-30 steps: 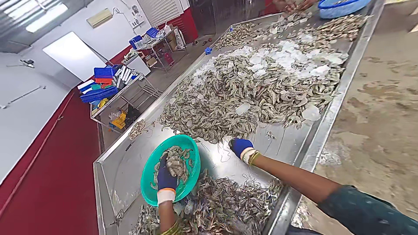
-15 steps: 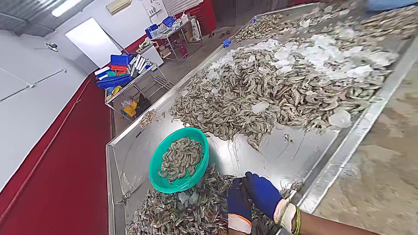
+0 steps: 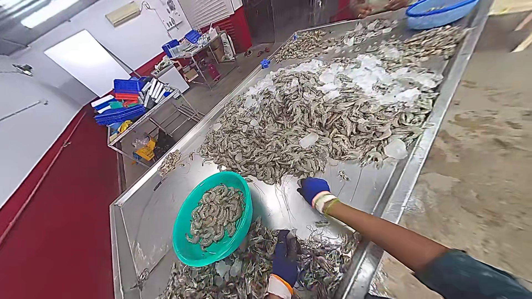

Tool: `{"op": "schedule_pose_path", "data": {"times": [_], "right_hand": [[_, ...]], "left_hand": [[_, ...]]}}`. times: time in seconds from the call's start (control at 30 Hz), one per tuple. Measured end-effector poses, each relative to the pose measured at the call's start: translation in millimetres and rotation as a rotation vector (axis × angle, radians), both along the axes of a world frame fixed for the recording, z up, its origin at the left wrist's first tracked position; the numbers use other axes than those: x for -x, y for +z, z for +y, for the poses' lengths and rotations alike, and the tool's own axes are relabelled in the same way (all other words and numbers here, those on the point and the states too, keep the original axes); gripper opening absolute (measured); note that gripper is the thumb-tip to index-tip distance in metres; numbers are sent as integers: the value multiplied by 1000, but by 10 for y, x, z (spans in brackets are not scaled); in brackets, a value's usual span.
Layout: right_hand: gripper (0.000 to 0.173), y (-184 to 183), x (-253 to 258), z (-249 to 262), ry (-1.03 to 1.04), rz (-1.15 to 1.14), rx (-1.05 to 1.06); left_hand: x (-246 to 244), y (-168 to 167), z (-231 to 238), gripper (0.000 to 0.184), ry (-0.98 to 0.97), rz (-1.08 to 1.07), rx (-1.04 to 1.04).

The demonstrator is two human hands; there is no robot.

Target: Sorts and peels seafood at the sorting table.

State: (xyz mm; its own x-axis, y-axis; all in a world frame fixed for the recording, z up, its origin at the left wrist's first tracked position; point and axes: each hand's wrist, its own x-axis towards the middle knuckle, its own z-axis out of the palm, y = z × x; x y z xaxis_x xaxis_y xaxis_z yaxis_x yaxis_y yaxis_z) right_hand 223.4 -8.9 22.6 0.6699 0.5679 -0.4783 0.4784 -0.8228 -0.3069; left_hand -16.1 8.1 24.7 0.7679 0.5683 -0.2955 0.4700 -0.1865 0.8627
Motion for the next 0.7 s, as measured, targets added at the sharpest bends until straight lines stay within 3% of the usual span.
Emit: {"op": "schedule_pose_path", "data": {"times": [0.1,0.2,0.27,0.33,0.37,0.43,0.5,0.6,0.7], "right_hand": [[30,-370,112,380,-6,-48,-69],[29,-381,553,240,230,15,-39],[32,-277,831,-8,392,107,-3],[35,-100,1033,-232,421,160,0],[36,-5,1103,-332,400,164,-10],[34,121,1159,-471,365,100,-42],[33,149,1123,-551,363,28,-58],[27,117,1011,-639,419,-42,-36],[22,100,834,-728,443,-121,-21]], "left_hand": [[-14,-83,48,30,95,-42,-60],[9,-226,57,29,230,-31,-194],[11,-254,63,49,193,8,-291],[-27,-299,87,70,91,-44,-310],[-62,-292,50,71,73,-70,-278],[-161,-253,-86,56,137,-102,-224],[-265,-162,-191,45,162,29,-233],[-407,66,-252,42,3,363,-232],[-461,99,-248,39,-97,360,-151]]}}
